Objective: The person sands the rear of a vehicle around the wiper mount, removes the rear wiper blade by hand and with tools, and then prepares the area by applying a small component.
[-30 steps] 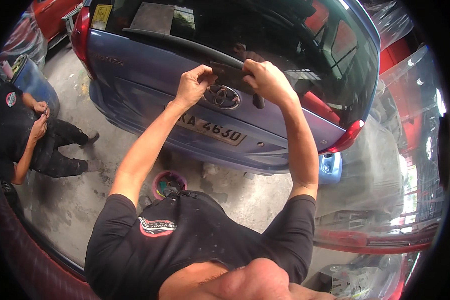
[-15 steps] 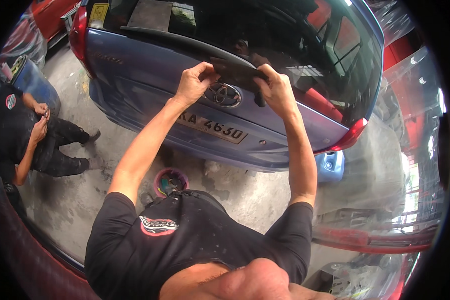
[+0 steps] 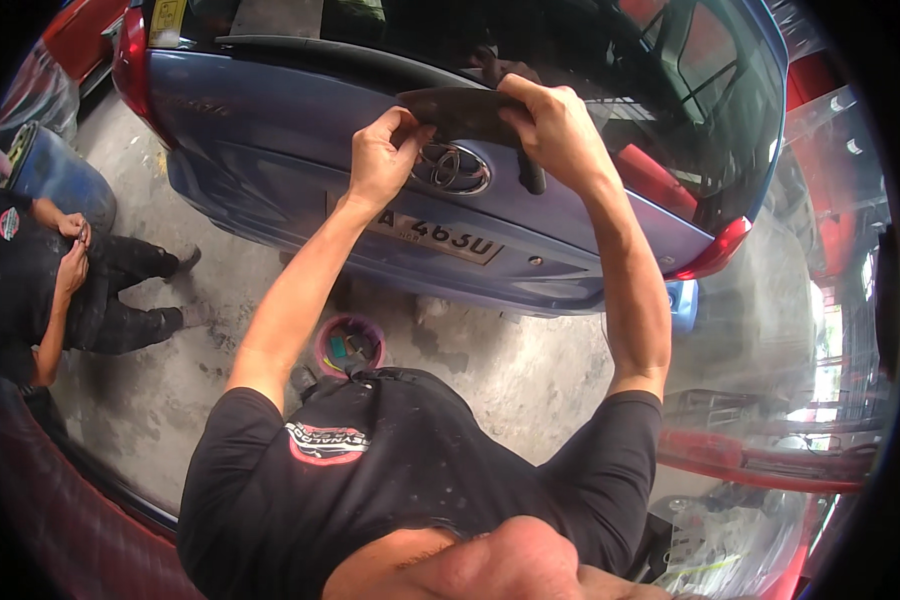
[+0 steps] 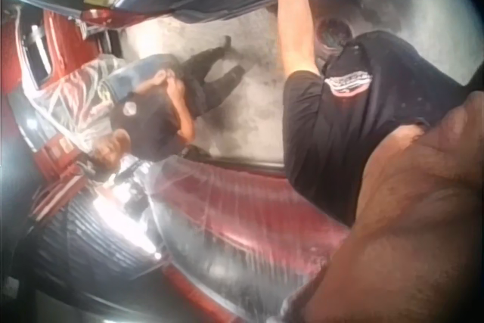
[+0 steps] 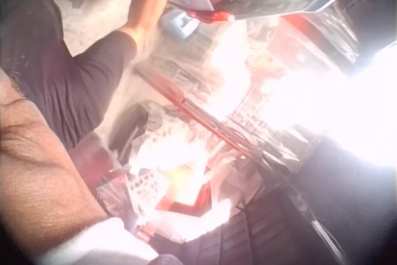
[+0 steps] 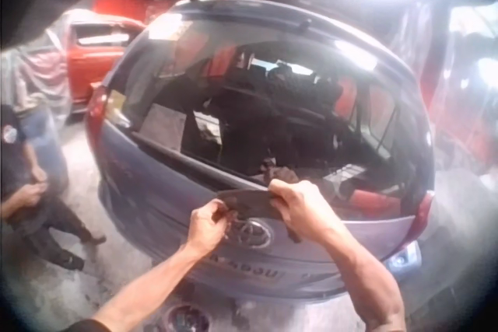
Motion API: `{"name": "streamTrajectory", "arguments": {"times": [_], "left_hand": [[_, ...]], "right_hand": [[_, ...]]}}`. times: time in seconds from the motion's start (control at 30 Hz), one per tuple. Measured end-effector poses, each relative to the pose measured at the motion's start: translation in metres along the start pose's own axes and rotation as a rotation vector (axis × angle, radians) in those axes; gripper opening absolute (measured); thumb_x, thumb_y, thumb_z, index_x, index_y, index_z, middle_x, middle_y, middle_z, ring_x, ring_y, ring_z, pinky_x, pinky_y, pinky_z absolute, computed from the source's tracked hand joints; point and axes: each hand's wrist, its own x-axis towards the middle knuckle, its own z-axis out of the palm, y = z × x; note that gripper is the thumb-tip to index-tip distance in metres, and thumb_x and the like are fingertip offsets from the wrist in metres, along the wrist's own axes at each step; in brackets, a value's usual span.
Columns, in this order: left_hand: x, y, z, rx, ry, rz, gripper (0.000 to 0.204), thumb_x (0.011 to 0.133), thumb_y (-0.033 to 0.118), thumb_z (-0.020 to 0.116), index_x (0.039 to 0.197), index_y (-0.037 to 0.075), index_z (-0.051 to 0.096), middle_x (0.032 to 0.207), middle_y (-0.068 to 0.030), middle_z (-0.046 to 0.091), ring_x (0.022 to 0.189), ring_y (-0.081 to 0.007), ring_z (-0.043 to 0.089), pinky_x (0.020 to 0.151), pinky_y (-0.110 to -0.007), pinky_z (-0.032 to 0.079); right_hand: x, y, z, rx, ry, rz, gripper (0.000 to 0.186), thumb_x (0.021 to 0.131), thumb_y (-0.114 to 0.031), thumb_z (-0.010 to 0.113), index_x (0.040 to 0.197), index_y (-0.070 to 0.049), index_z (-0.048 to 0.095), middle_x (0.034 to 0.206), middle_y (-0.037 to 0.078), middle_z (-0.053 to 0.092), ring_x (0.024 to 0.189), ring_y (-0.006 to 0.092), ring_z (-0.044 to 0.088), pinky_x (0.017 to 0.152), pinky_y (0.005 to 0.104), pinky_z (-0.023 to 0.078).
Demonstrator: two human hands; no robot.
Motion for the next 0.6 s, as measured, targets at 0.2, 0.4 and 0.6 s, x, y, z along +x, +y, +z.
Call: {"name": "streamTrajectory", "arguments": {"times": [0.2,0.4,0.6], "left_hand": [[-0.005,-0.005,0.004,-0.042,0.072,-0.046,0.010,0.089,0.008,0.071,0.085,0.002,0.064,0.064,-0.0001,0.064,0.054,-0.0039,0.056,0.049,-0.021,0.043],[-0.012,-0.013,0.013,-0.126,0.164,-0.087,0.012,0.089,0.008,0.071,0.083,0.001,0.064,0.064,-0.0006,0.064,0.053,-0.0038,0.056,0.048,-0.021,0.042],[-0.001,-0.008,0.006,-0.103,0.101,-0.110,0.013,0.089,0.009,0.071,0.084,0.000,0.064,0.063,-0.0015,0.064,0.052,-0.0041,0.055,0.046,-0.021,0.042]], "right_hand": [[0.018,-0.002,-0.003,-0.025,-0.053,-0.019,0.020,0.083,-0.004,0.067,0.102,-0.002,0.062,0.079,0.024,0.062,0.076,0.0429,0.062,0.068,0.0440,0.049],[0.037,-0.007,-0.005,-0.077,-0.121,-0.084,0.018,0.082,-0.001,0.064,0.100,-0.001,0.062,0.083,0.025,0.063,0.080,0.0437,0.062,0.070,0.0446,0.049],[0.022,0.008,0.003,0.005,0.006,-0.096,0.016,0.081,-0.001,0.065,0.097,0.000,0.061,0.081,0.025,0.062,0.077,0.0440,0.061,0.068,0.0450,0.048]]}}
